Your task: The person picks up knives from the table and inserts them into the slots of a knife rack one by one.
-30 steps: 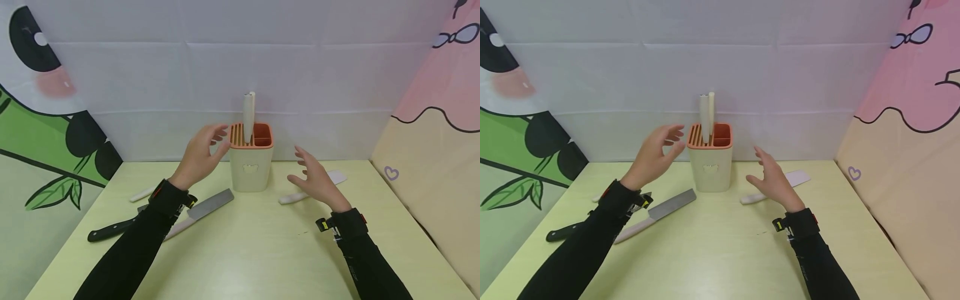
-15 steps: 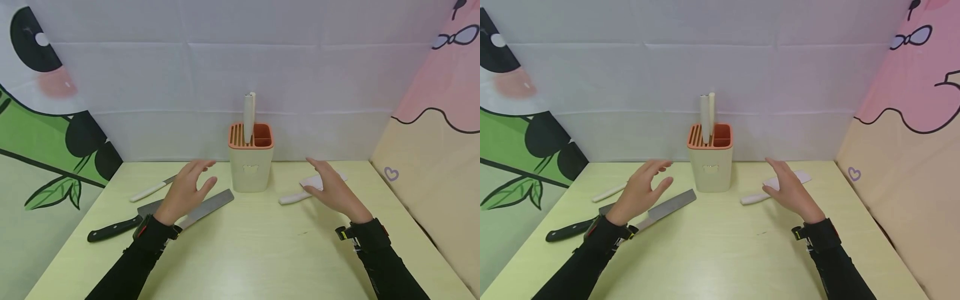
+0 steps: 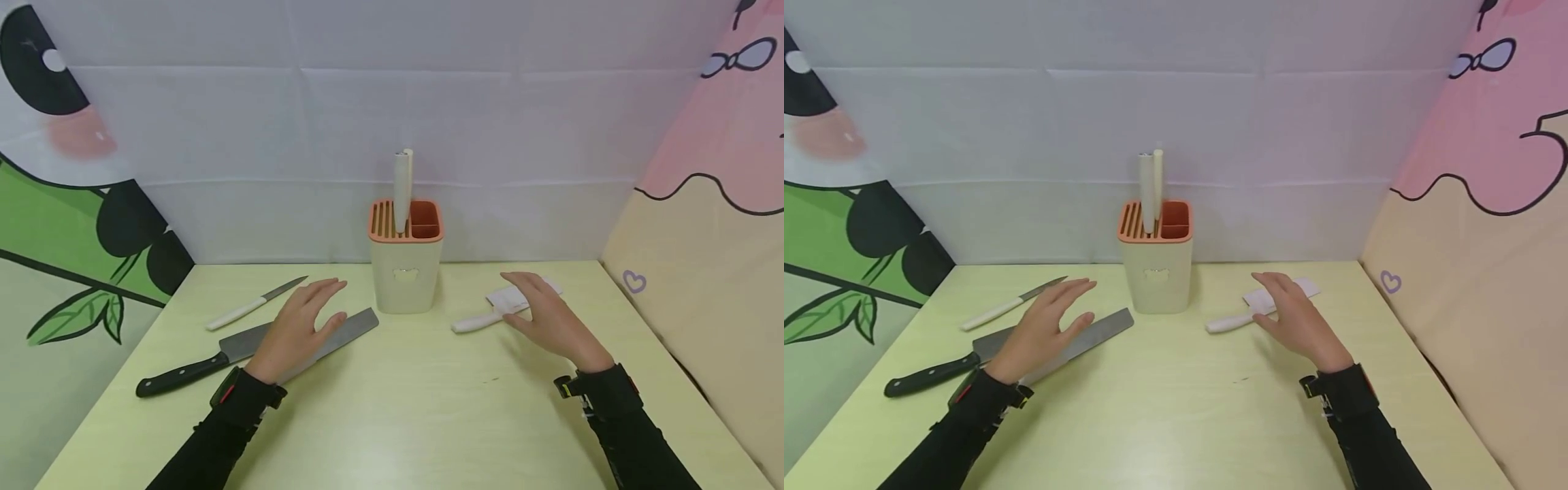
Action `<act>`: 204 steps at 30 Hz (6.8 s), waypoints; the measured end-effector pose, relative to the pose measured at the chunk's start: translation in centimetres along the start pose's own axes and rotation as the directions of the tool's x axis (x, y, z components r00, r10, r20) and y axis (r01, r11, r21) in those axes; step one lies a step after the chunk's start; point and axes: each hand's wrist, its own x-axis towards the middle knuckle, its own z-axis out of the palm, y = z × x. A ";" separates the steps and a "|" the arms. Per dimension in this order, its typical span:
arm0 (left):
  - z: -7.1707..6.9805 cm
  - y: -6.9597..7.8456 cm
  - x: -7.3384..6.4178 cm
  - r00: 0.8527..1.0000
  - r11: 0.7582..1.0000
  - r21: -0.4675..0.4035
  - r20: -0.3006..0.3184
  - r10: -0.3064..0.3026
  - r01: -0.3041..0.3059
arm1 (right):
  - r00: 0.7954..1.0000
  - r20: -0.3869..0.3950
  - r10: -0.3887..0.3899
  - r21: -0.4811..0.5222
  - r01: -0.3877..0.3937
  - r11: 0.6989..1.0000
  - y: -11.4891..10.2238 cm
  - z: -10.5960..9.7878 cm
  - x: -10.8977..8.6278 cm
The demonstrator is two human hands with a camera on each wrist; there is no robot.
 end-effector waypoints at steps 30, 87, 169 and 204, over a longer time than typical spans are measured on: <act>2.5 1.4 -0.1 0.993 0.993 -0.012 0.029 0.118 -0.118 | 0.983 0.179 -0.040 0.015 0.038 0.999 0.5 3.9 3.2; 2.2 1.8 0.0 0.996 0.993 -0.101 0.065 0.067 -0.060 | 0.977 0.172 -0.128 -0.095 0.145 0.985 -1.7 1.6 3.9; -2.2 10.2 11.1 0.976 0.875 -0.449 -0.190 0.104 -0.180 | 0.973 -0.227 0.039 0.490 0.080 0.868 -14.8 -0.3 8.5; -2.5 13.5 13.6 0.978 0.867 -0.478 -0.206 0.043 -0.139 | 0.968 -0.249 0.019 0.480 0.106 0.871 -14.9 0.6 8.8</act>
